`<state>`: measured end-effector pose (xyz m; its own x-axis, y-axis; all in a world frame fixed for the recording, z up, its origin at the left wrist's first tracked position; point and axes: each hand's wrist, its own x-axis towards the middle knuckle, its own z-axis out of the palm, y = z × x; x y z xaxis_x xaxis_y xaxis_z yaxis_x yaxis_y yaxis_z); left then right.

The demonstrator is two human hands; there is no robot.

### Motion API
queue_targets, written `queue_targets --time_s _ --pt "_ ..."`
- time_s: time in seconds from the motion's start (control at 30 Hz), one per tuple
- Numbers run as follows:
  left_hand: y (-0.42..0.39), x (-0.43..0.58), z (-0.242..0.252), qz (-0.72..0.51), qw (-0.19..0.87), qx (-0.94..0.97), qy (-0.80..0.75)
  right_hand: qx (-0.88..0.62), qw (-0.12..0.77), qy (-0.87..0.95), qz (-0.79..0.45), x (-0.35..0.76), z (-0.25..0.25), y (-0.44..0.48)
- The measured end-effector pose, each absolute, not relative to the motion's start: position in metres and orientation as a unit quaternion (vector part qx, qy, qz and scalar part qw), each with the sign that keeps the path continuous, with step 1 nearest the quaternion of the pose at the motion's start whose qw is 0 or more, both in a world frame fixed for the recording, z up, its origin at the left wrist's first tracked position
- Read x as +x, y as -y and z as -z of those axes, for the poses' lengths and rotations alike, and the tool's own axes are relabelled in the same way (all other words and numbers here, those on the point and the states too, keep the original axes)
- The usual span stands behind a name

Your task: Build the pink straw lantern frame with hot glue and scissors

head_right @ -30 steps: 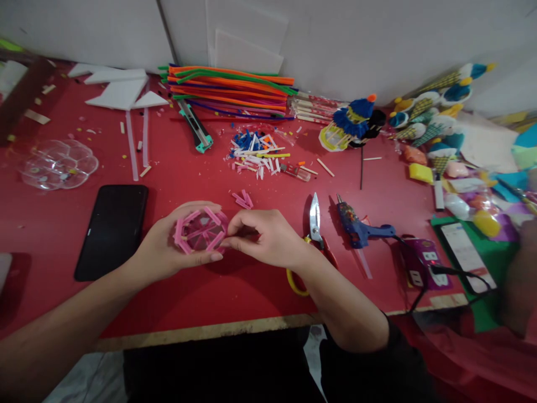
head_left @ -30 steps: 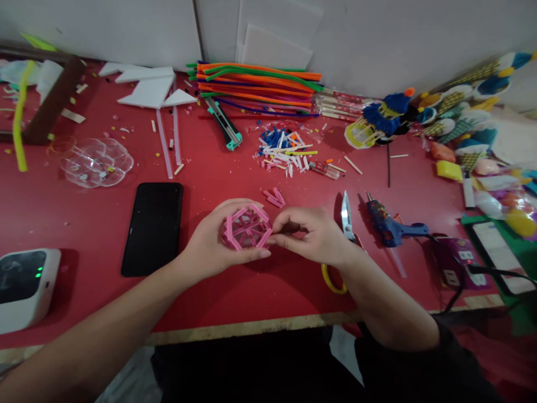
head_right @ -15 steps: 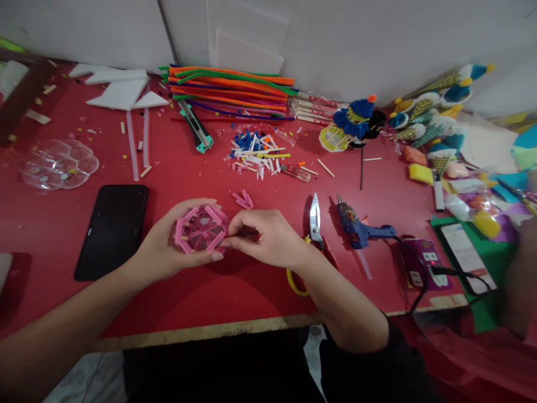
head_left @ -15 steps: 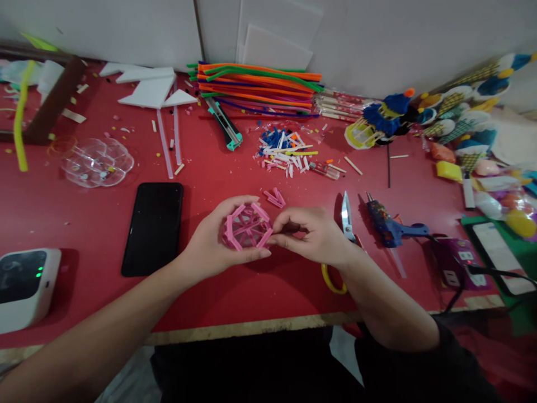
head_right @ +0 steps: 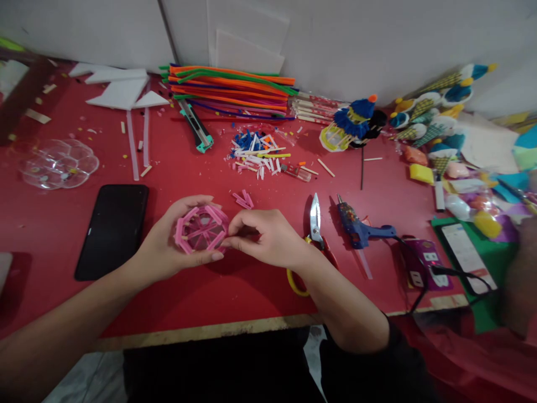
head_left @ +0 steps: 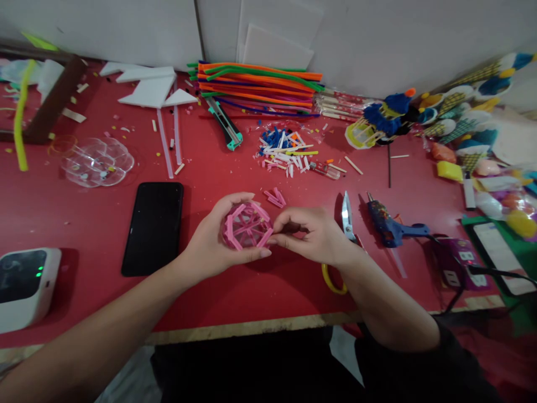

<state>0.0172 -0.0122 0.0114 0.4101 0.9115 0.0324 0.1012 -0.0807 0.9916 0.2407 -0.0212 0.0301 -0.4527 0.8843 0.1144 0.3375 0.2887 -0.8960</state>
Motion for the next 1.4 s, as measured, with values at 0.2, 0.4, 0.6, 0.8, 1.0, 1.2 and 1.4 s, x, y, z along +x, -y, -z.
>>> queue_targets --time_s 0.2,0.4,0.6,0.8,1.0,1.2,1.4 --pt "0.013 0.017 -0.012 -0.367 0.539 0.642 -0.403 -0.414 0.311 0.757 -0.398 0.246 -0.034 0.02" --pt "0.013 0.014 -0.01 -0.378 0.523 0.649 -0.401 -0.517 0.513 0.649 -0.22 0.273 -0.08 0.034" --pt "0.015 0.011 -0.009 -0.395 0.494 0.68 -0.371 -0.655 0.566 0.5 -0.03 0.343 -0.076 0.064" --pt "0.012 0.01 -0.007 -0.404 0.465 0.68 -0.398 -0.732 0.277 0.622 -0.024 0.437 -0.005 0.08" --pt "0.007 0.007 -0.006 -0.428 0.423 0.676 -0.424 -0.731 0.222 0.644 0.025 0.441 0.02 0.086" --pt "0.008 0.01 -0.006 -0.447 0.401 0.673 -0.432 -0.733 0.37 0.537 0.193 0.428 -0.001 0.064" --pt "0.005 0.007 -0.009 -0.46 0.376 0.67 -0.446 -0.61 0.562 0.544 0.128 0.373 -0.013 0.022"
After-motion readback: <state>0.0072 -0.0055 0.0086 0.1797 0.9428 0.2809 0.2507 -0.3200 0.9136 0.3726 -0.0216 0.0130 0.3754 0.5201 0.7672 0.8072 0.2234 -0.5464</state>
